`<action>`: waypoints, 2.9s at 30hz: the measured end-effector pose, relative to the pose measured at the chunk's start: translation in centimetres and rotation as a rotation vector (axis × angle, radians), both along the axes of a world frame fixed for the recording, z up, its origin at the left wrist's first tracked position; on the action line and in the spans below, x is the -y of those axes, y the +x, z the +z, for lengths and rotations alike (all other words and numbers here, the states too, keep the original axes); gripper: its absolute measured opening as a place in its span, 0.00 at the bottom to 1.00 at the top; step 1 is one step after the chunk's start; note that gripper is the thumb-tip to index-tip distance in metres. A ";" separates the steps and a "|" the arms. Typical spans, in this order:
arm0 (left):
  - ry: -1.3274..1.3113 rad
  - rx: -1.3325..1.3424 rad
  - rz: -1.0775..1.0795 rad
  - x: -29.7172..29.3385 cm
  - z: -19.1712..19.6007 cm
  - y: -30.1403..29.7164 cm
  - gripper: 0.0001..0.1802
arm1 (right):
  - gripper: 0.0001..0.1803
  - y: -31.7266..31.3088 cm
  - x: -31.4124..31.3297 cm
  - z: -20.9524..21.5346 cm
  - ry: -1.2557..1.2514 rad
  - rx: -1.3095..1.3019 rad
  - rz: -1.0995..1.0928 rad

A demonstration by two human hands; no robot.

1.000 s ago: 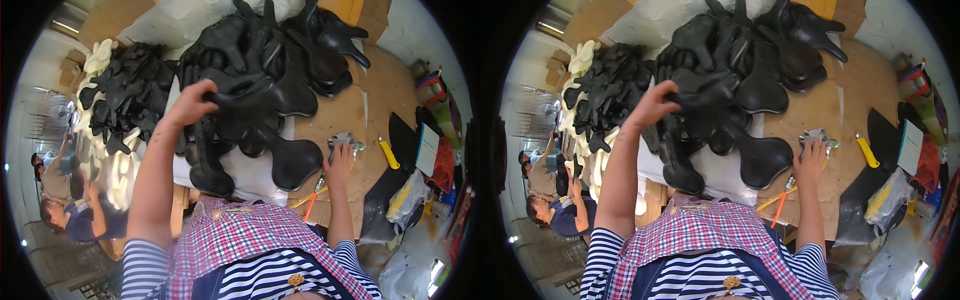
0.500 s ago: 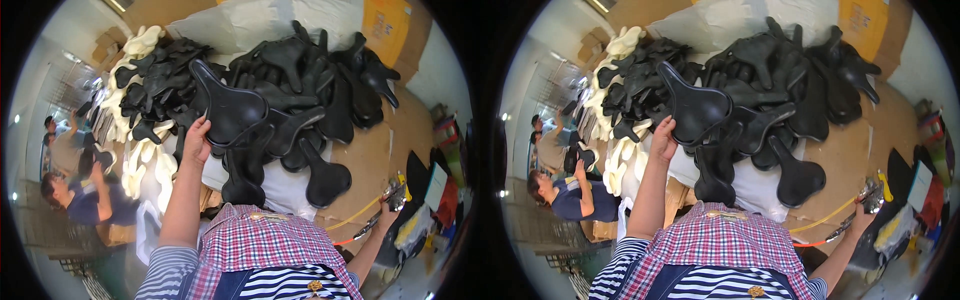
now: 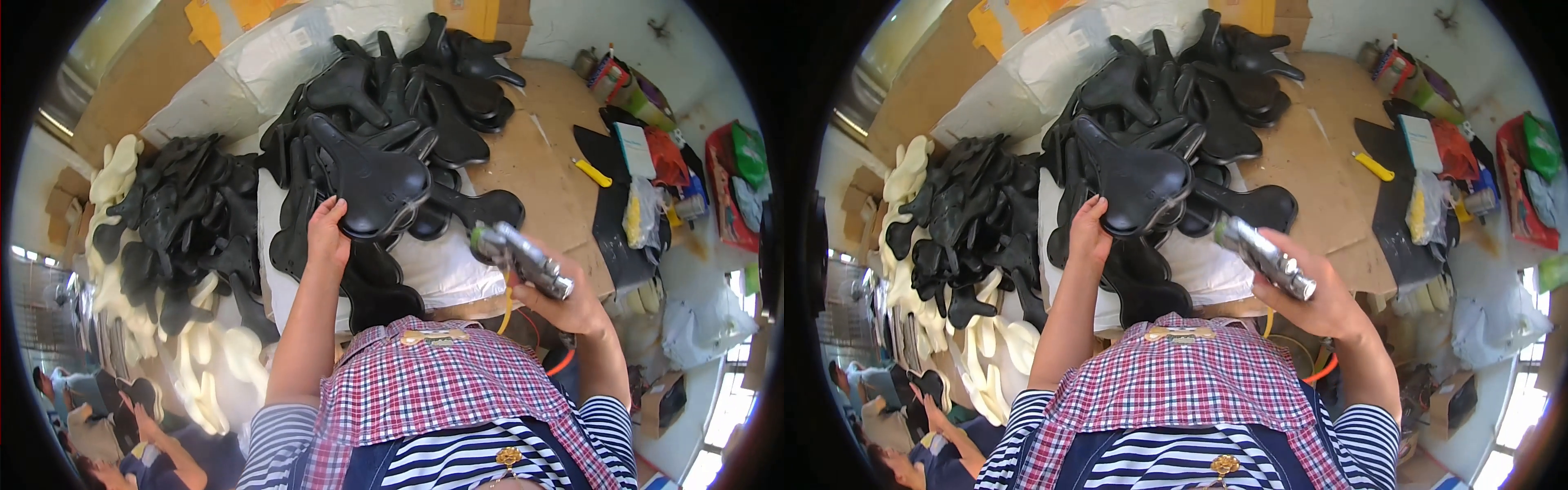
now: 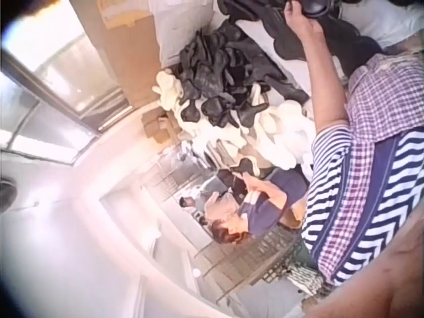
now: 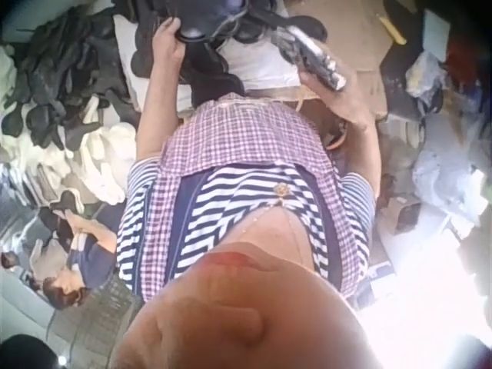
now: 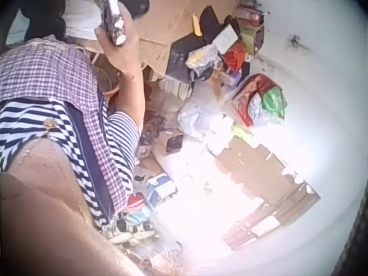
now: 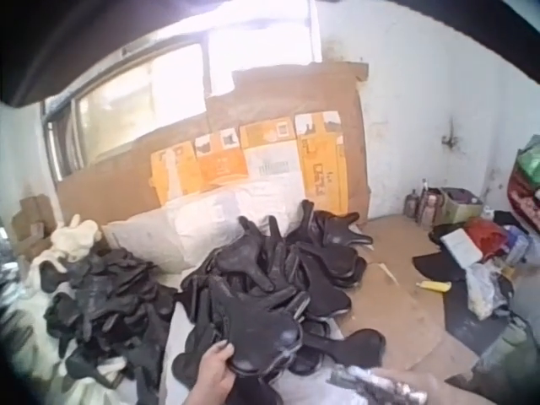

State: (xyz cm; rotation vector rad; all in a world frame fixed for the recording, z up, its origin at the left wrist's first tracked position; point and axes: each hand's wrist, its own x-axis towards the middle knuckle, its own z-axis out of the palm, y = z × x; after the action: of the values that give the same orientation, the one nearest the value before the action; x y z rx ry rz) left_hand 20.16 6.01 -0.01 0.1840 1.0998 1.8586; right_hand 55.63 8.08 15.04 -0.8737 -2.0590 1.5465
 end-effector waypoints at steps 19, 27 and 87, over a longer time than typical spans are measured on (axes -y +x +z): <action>-0.467 -0.564 -0.409 15.2 -6.5 -13.6 0.19 | 0.31 -4.2 8.3 -0.3 -0.117 -0.160 -0.143; -0.526 -1.380 -0.658 16.4 -11.5 -1.7 0.20 | 0.31 -5.8 11.0 -0.6 -0.162 -0.064 -0.157; -0.246 -0.841 0.468 3.6 -1.2 -34.5 0.21 | 0.31 -12.1 8.8 -4.4 -0.181 -0.027 -0.252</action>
State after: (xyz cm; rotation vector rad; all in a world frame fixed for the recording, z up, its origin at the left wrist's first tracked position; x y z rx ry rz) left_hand -14.30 2.44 -1.25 0.6492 2.0744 2.0719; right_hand 43.56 -0.74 10.62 -1.1241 -1.7322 1.6108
